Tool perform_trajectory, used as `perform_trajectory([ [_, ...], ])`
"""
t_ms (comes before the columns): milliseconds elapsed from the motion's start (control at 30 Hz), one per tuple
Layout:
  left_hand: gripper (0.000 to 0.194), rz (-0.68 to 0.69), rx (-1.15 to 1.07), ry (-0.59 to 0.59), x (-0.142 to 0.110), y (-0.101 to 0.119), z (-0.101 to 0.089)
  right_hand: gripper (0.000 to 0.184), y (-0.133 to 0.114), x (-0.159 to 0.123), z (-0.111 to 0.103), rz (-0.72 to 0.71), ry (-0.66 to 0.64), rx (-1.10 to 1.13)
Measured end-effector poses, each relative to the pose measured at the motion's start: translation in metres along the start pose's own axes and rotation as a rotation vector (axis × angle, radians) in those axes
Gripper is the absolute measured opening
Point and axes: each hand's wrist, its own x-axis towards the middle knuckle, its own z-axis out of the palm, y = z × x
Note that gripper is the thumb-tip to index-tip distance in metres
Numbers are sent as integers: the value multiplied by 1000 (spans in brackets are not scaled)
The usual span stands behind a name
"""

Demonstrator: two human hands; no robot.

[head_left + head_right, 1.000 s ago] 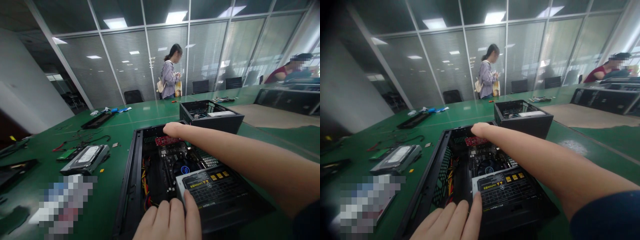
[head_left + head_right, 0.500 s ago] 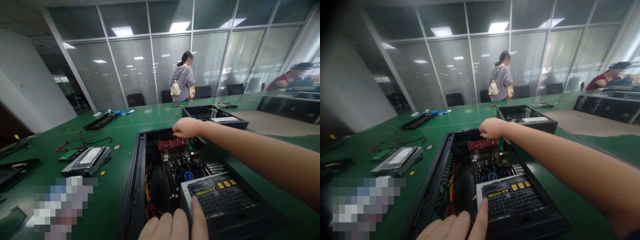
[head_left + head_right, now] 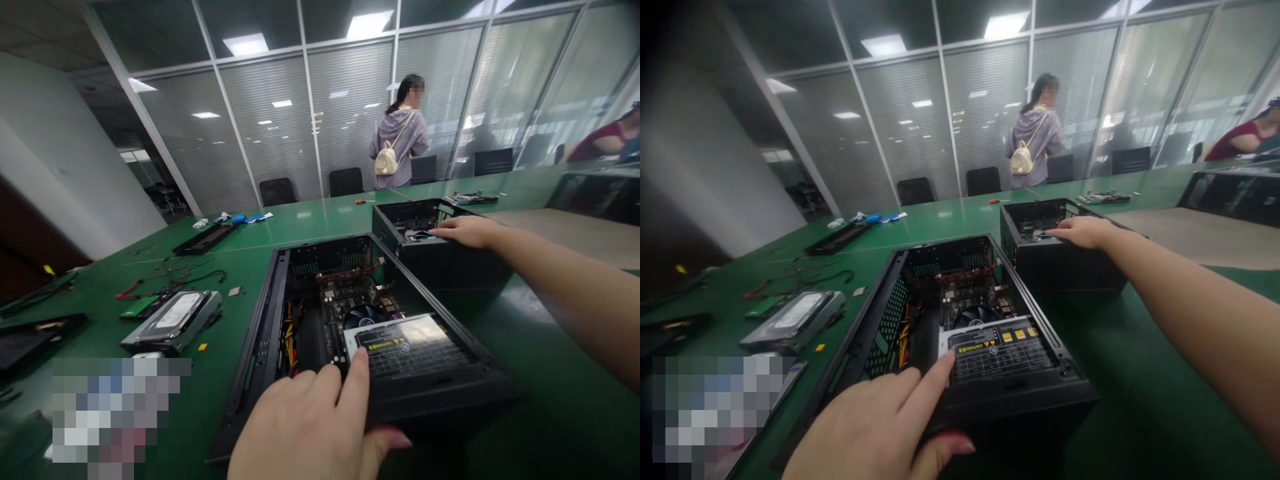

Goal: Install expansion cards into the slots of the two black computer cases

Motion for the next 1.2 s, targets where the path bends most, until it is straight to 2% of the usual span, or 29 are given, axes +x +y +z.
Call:
perform_trajectory([
  [200,55,-157,73,-49,44,-23,12,73,-1,0,-4,19,-3,19],
  [333,59,-161,119,-38,79,-46,23,70,0,0,-2,37,37,-8],
  [500,68,-116,138,-30,122,-90,48,73,3,3,2,21,30,-50],
  [633,70,-186,129,-23,162,-128,72,71,-2,1,-2,4,11,-80],
  [833,68,-338,120,20,229,-175,106,57,-15,-9,-13,21,-65,-111],
  [1000,68,-497,37,95,275,-209,132,55,-23,-30,-12,37,-27,-134],
  [1200,69,-618,-23,136,313,-233,152,48,-49,-86,-15,-8,21,-131],
])
